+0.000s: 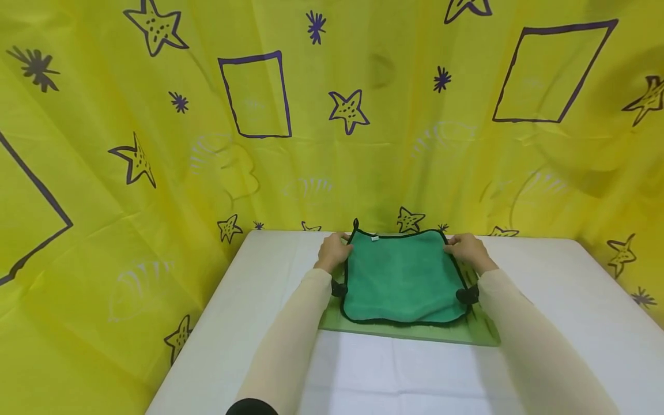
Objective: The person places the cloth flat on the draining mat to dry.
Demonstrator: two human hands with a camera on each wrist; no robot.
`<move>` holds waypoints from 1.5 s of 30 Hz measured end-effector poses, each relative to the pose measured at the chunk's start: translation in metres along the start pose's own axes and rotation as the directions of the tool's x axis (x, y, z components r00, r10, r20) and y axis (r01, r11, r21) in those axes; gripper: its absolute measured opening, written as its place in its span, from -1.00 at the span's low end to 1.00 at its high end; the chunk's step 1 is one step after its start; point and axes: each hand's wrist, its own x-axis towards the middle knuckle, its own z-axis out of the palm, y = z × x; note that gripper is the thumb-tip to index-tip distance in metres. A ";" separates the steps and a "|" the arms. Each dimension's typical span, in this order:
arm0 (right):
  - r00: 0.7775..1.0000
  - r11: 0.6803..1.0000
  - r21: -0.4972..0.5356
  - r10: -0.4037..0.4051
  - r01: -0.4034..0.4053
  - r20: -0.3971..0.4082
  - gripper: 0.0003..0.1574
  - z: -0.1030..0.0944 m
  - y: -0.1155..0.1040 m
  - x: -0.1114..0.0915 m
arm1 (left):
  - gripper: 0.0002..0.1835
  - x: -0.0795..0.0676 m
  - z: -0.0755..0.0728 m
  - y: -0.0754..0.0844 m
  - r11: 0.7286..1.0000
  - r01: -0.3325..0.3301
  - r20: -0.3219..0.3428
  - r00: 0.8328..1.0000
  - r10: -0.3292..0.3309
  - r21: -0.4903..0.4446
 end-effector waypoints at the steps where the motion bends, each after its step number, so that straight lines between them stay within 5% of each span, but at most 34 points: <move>1: 0.999 1.000 0.025 0.006 -0.007 0.051 -0.66 0.000 0.002 -0.001 | -0.66 -0.001 0.000 -0.002 1.000 -0.018 0.024 1.000 0.018 0.001; 5: 0.974 0.992 0.116 0.015 -0.042 0.225 -0.58 -0.001 0.007 -0.008 | -0.53 -0.006 -0.002 -0.009 0.996 -0.084 0.086 0.993 0.086 -0.025; 9: 0.959 0.992 0.124 0.000 -0.037 0.284 -0.67 -0.004 0.012 -0.021 | -0.42 -0.013 -0.006 -0.014 0.989 -0.114 0.151 0.980 0.127 -0.095; 12: 0.947 0.993 0.117 -0.016 -0.022 0.322 -0.51 -0.004 0.017 -0.033 | -0.34 -0.018 -0.010 -0.019 0.981 -0.131 0.196 0.968 0.158 -0.144; 15: 0.940 0.990 0.143 -0.052 0.003 0.337 -0.27 -0.002 0.022 -0.046 | -0.30 -0.025 -0.014 -0.026 0.972 -0.138 0.247 0.952 0.183 -0.189; 26: 0.947 0.966 0.259 -0.099 0.018 0.305 0.07 0.006 0.027 -0.088 | -0.47 -0.064 -0.027 -0.039 0.958 -0.197 0.424 0.865 0.269 -0.207; 31: 0.911 0.949 0.307 -0.184 0.067 0.370 -0.26 0.002 0.033 -0.097 | -0.71 -0.076 -0.031 -0.043 0.943 -0.271 0.483 0.810 0.333 -0.195; 37: 0.856 0.935 0.307 -0.299 0.176 0.421 -0.61 -0.005 0.039 -0.103 | -0.48 -0.084 -0.034 -0.043 0.915 -0.366 0.514 0.760 0.398 -0.168; 40: 0.827 0.926 0.332 -0.325 0.179 0.459 -0.59 -0.009 0.039 -0.106 | -0.51 -0.085 -0.034 -0.043 0.901 -0.407 0.499 0.755 0.424 -0.150; 45: 0.798 0.904 0.386 -0.367 0.184 0.479 -0.61 -0.012 0.039 -0.109 | -0.63 -0.086 -0.032 -0.043 0.901 -0.412 0.469 0.775 0.424 -0.135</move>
